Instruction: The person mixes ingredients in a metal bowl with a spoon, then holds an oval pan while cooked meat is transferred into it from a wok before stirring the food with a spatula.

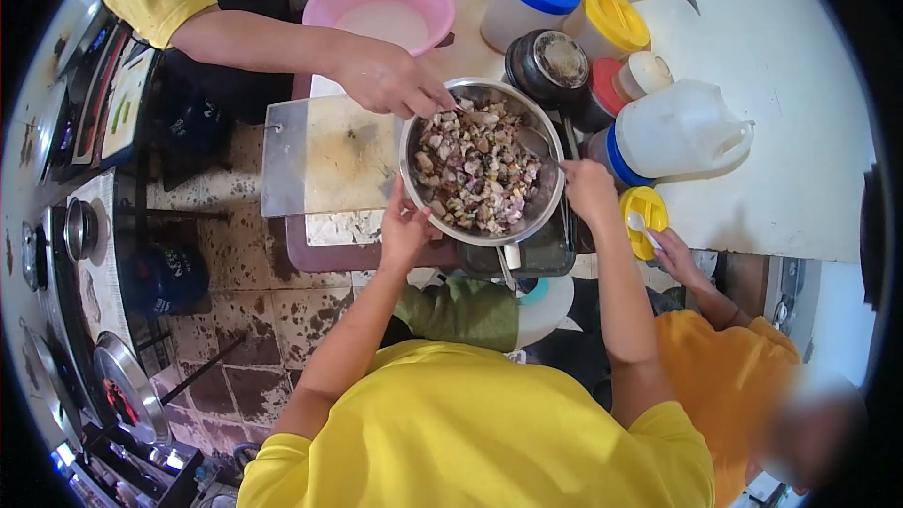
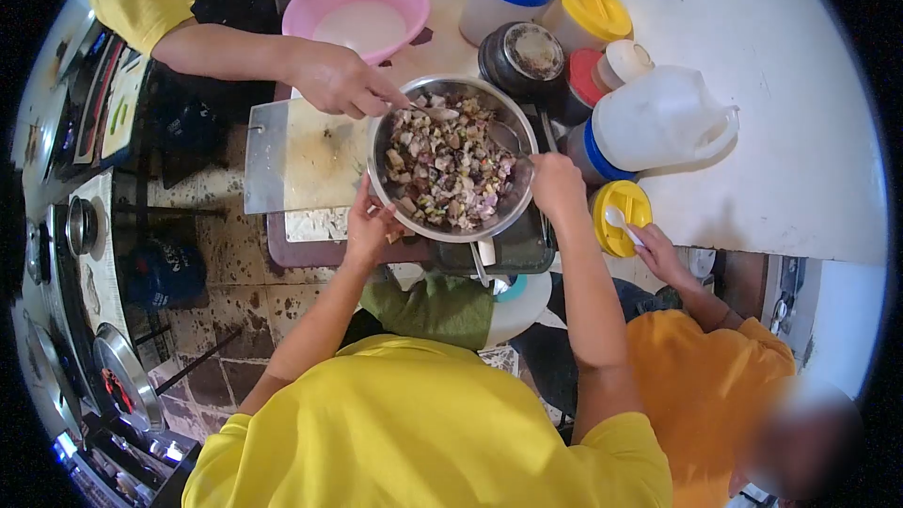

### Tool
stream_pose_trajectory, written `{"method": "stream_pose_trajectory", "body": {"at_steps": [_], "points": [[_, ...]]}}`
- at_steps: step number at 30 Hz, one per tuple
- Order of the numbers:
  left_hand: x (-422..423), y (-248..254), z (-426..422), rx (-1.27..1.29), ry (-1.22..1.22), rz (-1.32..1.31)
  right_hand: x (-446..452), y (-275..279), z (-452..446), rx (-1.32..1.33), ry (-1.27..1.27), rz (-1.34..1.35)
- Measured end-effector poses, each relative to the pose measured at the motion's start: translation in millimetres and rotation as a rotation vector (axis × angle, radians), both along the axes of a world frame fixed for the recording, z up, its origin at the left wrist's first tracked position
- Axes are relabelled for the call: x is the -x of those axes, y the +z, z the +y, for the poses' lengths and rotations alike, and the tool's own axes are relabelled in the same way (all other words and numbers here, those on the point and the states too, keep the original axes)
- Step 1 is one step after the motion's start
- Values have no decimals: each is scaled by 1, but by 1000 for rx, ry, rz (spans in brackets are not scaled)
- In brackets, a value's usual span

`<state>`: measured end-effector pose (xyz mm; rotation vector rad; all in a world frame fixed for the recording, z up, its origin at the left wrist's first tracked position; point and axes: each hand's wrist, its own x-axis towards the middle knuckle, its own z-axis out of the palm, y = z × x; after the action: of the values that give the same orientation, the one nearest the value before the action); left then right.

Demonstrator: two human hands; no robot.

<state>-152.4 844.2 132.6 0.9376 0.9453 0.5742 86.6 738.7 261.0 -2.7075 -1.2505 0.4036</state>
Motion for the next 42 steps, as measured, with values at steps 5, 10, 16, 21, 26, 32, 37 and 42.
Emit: {"method": "stream_pose_trajectory", "body": {"at_steps": [5,10,16,21,26,32,37,42], "points": [[-6,-7,31,-9,56,24,-1,-68,0,70,106,43],[-8,-10,55,-21,38,47,-25,-19,-15,34,-33,14],[-14,0,66,-20,-12,101,-79,-98,77,-57,206,119],[-14,-3,69,73,2,42,-69,-97,75,-196,522,181],[-13,-4,67,92,33,49,0,-43,-1,-89,508,-66],[-15,-9,45,-46,158,42,25,-88,4,22,247,-83],[-9,2,-19,-135,97,96,40,-16,9,19,233,-32],[-14,9,-32,-93,61,42,64,-43,-8,131,193,39]]}}
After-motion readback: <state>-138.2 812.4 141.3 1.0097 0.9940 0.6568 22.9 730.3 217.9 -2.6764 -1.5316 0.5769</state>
